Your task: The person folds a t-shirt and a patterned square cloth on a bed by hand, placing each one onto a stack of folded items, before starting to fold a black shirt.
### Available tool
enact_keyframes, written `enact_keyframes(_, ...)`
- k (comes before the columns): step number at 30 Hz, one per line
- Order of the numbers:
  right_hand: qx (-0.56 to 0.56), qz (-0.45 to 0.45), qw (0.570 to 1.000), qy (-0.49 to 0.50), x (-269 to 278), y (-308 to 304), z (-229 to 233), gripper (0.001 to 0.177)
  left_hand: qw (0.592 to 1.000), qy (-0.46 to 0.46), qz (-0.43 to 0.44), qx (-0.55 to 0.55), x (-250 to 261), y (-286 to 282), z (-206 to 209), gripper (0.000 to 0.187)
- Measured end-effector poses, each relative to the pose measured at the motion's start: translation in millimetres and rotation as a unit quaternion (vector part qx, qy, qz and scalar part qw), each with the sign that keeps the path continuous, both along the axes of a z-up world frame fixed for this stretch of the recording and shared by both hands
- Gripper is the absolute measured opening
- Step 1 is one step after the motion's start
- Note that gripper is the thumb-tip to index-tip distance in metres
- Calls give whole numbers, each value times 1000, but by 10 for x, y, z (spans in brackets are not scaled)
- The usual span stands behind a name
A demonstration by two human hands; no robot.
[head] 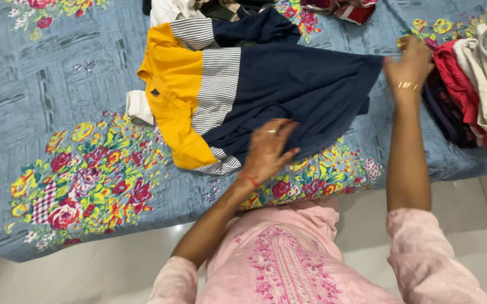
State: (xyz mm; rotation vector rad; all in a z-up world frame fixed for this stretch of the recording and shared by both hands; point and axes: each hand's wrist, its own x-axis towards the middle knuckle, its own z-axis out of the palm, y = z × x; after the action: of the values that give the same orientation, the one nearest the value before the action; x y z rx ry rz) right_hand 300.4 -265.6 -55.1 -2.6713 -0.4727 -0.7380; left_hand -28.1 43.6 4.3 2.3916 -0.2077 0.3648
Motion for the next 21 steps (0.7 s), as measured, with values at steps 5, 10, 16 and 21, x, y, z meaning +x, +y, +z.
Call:
enact_keyframes(5, 76, 311, 897, 305, -1283, 462, 294, 40, 986, 120, 58, 104, -345, 512, 33, 106)
enact_keyframes(10, -79, 351, 886, 292, -2014, 765, 313, 43, 970, 190, 58, 137, -745, 888, -149, 91)
enact_keyframes(16, -88, 342, 883, 310, -1987, 411, 278, 31, 993, 80, 2, 91, -1028, 1177, -251, 35)
enact_keyframes(21, -85, 209, 961, 158, -1966, -112, 300, 20, 992, 107, -21, 60, -1213, 1441, -332, 32)
